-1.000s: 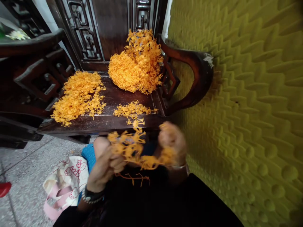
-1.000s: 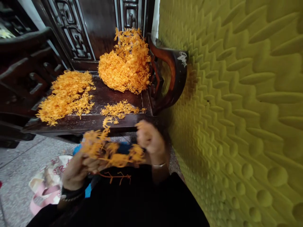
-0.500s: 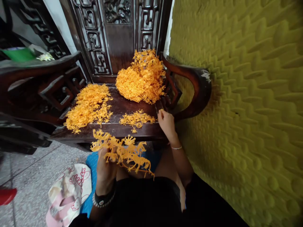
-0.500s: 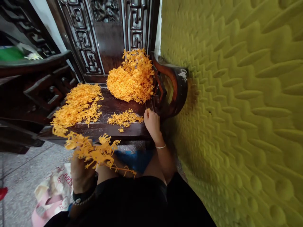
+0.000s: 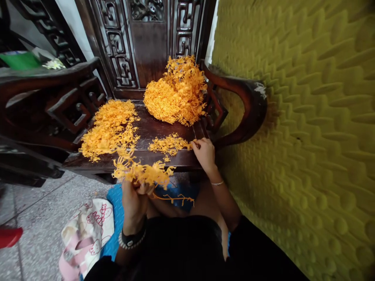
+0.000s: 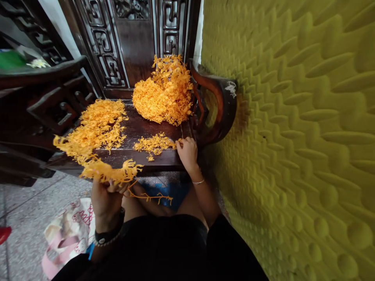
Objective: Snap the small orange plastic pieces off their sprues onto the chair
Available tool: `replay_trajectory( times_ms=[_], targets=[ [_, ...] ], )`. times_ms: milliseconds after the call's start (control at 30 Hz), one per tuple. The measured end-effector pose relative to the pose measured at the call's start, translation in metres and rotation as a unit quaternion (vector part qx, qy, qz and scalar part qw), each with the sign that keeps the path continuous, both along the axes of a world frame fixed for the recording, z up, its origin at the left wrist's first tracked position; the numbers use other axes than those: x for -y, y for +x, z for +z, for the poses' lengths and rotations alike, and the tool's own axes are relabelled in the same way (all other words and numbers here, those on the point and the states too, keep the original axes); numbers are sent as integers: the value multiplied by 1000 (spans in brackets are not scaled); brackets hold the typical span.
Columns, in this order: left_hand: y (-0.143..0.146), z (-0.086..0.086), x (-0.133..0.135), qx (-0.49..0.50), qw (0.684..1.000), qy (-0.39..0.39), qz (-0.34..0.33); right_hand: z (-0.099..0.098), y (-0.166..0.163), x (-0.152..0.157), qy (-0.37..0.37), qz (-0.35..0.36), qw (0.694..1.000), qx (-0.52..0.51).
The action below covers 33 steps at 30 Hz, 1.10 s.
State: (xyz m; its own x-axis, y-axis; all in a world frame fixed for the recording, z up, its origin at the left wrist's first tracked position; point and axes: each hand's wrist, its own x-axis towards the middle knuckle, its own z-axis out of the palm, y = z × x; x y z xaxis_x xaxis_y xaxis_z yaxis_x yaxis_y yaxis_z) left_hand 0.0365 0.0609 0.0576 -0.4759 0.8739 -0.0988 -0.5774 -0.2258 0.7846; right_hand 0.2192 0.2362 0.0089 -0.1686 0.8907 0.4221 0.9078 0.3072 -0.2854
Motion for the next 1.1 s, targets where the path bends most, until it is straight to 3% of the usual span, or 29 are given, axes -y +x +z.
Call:
replay_trajectory(
  times_ms=[133,200,233,300,333,400,533,600,633,733,933,1000,1100],
  targets=[
    [1,-3,0,24,1000,10,1,12,0,14,24,12,992,-127],
    [2,-8,-1,32,999,7,-25,24,-3,33,-14,105,964,-243],
    [2,-11,-2,32,999,-4,-42,30,-6,45,-54,181,933,-307],
    [4,-15,-4,25,997,-35,-72,41,-15,71,-174,358,830,-390],
    [6,-17,-5,18,995,-50,-82,44,-20,82,-223,403,789,-407],
    [8,-21,-6,0,993,-73,-96,47,-31,98,-272,400,759,-435],
    [12,-28,-4,-34,989,-77,-121,42,-42,100,-278,285,807,-436],
    [12,-31,-1,-38,988,-67,-132,39,-41,93,-309,284,802,-425],
    [11,-31,0,-36,988,-62,-138,37,-39,89,-353,299,778,-425],
    [8,-31,4,-18,985,-54,-164,31,-33,82,-501,333,660,-449],
    [7,-32,6,-13,983,-52,-175,15,-34,82,-583,391,528,-477],
    [9,-35,7,-9,981,-59,-185,11,-36,84,-579,399,528,-476],
    [12,-38,8,7,975,-74,-210,5,-39,87,-522,364,591,-495]
  ],
)
